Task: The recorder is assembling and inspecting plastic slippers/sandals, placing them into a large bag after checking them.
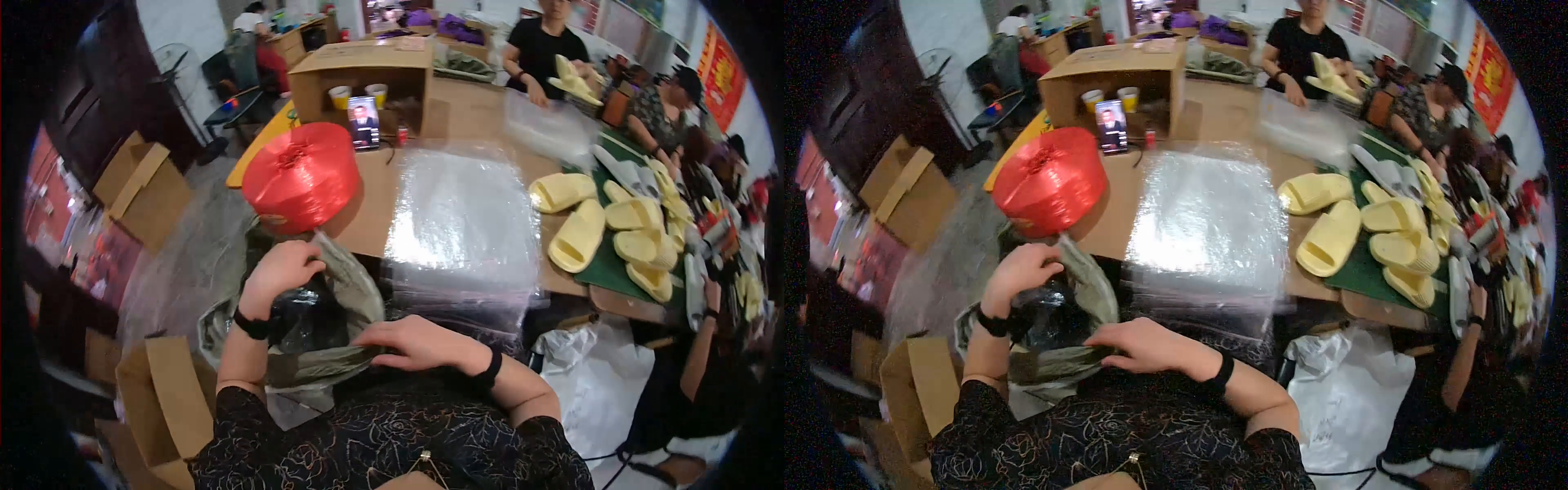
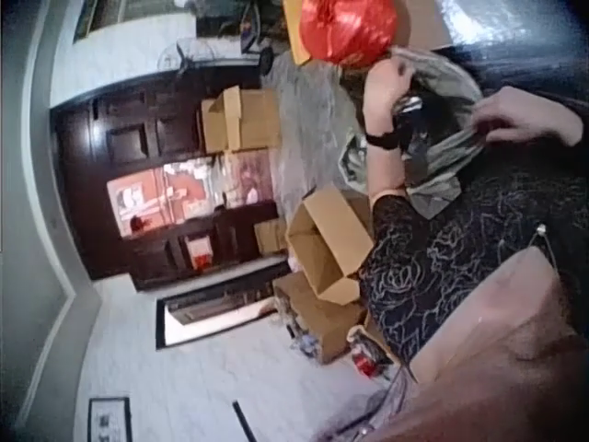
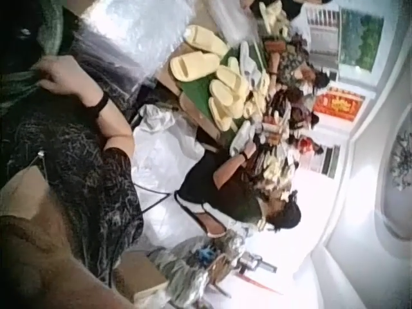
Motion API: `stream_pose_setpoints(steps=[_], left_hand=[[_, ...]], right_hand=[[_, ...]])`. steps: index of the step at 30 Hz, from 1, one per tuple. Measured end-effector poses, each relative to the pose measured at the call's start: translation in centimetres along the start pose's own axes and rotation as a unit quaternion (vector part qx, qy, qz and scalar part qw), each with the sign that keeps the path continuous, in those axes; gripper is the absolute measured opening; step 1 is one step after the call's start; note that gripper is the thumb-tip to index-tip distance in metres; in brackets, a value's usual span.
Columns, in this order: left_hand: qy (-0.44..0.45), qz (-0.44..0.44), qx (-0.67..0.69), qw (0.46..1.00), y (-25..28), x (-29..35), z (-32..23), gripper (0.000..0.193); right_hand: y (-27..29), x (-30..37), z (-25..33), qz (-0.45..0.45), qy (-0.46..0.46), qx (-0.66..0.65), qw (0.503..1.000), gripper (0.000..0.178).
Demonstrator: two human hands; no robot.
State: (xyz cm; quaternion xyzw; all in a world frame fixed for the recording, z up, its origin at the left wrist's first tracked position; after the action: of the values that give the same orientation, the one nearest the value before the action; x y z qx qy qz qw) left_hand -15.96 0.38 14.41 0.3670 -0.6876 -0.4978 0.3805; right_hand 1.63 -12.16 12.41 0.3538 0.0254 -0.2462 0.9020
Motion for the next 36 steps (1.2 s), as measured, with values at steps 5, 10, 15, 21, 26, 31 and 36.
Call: stream_pose_setpoints(steps=[5,10,15,21,26,31,36], left_hand=[[-0.237,-0.065,0.080,0.966,2.7,-3.2,-11.3,0.042],[-0.332,-0.016,0.090,0.939,-4.4,-9.3,-17.6,0.046],[-0.278,-0.052,0.025,0.959,-12.3,-15.1,-16.5,0.062],[-0.273,-0.111,0.043,0.955,-12.7,-14.9,-16.0,0.058],[-0.262,-0.132,0.050,0.955,-12.0,-14.4,-16.1,0.056],[-0.261,-0.145,0.057,0.953,-12.0,-13.9,-16.0,0.057],[-0.274,-0.138,0.078,0.948,-11.7,-14.2,-17.3,0.056]], right_hand=[[7.8,4.7,-1.9,-0.281,-0.098,0.006,0.955,0.029],[17.3,17.8,-7.9,-0.519,-0.272,0.300,0.753,0.028],[25.0,29.7,-11.9,-0.500,-0.414,0.411,0.640,0.035],[30.9,33.8,-18.9,-0.358,-0.615,0.265,0.650,0.059],[33.4,31.7,-23.5,-0.426,-0.544,0.053,0.721,0.076],[33.4,30.2,-26.2,-0.374,-0.614,0.001,0.695,0.054],[34.1,33.5,-26.9,-0.448,-0.549,0.052,0.703,0.050]])
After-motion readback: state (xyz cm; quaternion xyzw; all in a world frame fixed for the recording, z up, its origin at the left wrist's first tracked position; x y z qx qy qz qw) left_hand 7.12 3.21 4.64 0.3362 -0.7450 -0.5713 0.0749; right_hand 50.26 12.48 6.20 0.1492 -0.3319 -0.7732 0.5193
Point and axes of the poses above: each hand's wrist, its own x-axis away from the middle knuckle, its own y-axis out of the back of the hand, z = x × y, the point moved 8 cm from there along -x, towards the middle knuckle, and after that the axes turned 4 degrees about z, right-handed, at the moved point
